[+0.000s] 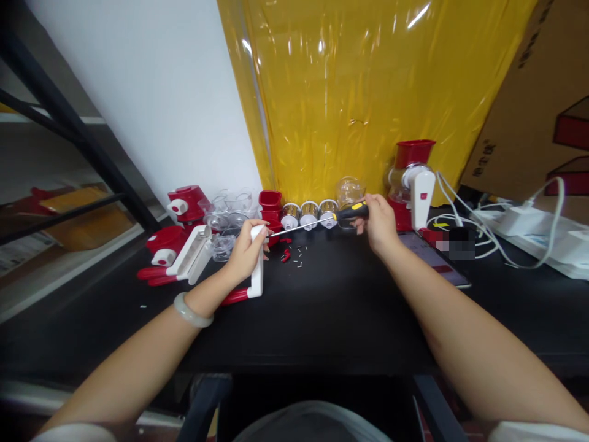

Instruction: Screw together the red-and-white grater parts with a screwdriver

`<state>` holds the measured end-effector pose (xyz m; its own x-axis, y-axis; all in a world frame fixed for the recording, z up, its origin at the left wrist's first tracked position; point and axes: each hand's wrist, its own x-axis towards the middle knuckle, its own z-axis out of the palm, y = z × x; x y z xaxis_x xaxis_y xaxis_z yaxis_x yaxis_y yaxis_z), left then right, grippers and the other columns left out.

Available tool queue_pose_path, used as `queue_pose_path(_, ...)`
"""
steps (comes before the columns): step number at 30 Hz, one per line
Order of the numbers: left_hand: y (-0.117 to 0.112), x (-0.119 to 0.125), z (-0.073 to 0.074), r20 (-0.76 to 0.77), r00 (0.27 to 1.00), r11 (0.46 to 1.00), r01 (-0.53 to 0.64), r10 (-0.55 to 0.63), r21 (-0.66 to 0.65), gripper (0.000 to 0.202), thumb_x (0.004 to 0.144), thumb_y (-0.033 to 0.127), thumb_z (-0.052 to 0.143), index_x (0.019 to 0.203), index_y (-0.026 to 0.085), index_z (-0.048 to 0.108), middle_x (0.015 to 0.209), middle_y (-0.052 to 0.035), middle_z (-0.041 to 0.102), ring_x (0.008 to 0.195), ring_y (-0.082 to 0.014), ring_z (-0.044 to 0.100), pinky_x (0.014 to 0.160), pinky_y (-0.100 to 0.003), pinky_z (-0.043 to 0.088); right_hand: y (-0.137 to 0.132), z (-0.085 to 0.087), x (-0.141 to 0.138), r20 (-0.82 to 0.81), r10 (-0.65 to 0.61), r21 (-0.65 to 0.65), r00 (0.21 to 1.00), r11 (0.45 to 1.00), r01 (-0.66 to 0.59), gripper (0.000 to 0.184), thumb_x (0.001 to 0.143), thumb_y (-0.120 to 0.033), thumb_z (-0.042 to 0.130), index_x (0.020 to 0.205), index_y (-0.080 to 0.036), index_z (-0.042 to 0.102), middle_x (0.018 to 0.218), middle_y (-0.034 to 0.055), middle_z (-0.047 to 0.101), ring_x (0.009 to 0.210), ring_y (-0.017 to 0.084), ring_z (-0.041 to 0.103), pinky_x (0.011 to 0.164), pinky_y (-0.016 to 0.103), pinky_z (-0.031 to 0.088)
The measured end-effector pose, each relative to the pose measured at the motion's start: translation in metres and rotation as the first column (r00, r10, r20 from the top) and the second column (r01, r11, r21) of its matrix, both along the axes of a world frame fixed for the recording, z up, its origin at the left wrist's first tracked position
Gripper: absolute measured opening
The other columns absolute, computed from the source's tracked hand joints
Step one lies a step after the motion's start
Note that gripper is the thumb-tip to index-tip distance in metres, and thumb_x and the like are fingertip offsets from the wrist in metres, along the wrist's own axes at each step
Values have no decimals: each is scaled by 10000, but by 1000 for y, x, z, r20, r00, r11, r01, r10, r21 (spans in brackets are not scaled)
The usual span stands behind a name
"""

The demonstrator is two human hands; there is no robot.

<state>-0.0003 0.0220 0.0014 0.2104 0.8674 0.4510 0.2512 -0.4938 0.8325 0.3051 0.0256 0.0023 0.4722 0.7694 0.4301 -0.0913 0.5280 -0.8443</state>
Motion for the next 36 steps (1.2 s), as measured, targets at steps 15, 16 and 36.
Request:
queue_pose_path(15, 2, -1, -2, -2, 1000, 1000, 7, -7, -21, 278, 948, 437, 516, 1127, 226, 488, 920, -29, 594, 620, -117, 586, 448, -207, 511, -6, 7, -5, -113, 51, -45, 992, 997, -56, 329, 898, -491, 401, 800, -239, 589, 617, 19, 625, 440, 173, 585, 420, 319, 495)
queue_pose_path(16, 2, -1, -2, -2, 1000, 1000, 10, -10, -17, 277, 948, 434, 517, 1128, 225, 487, 924, -31, 597, 621, -116, 585, 449, -206, 510, -6, 6, -5, -105, 52, -40, 993, 998, -56, 310, 892, -479, 408, 804, -243, 588, 615, 16, 625, 446, 172, 590, 421, 315, 496)
queue_pose_path(36, 0, -1, -1, -18, 1000, 1000, -13, 13, -8, 264, 945, 409, 529, 1126, 222, 490, 928, -38, 598, 614, -117, 587, 434, -197, 506, 1, 0, -2, -47, 37, -22, 998, 999, -38, 198, 819, -435, 634, 792, -250, 569, 604, -27, 607, 451, 151, 587, 379, 275, 484)
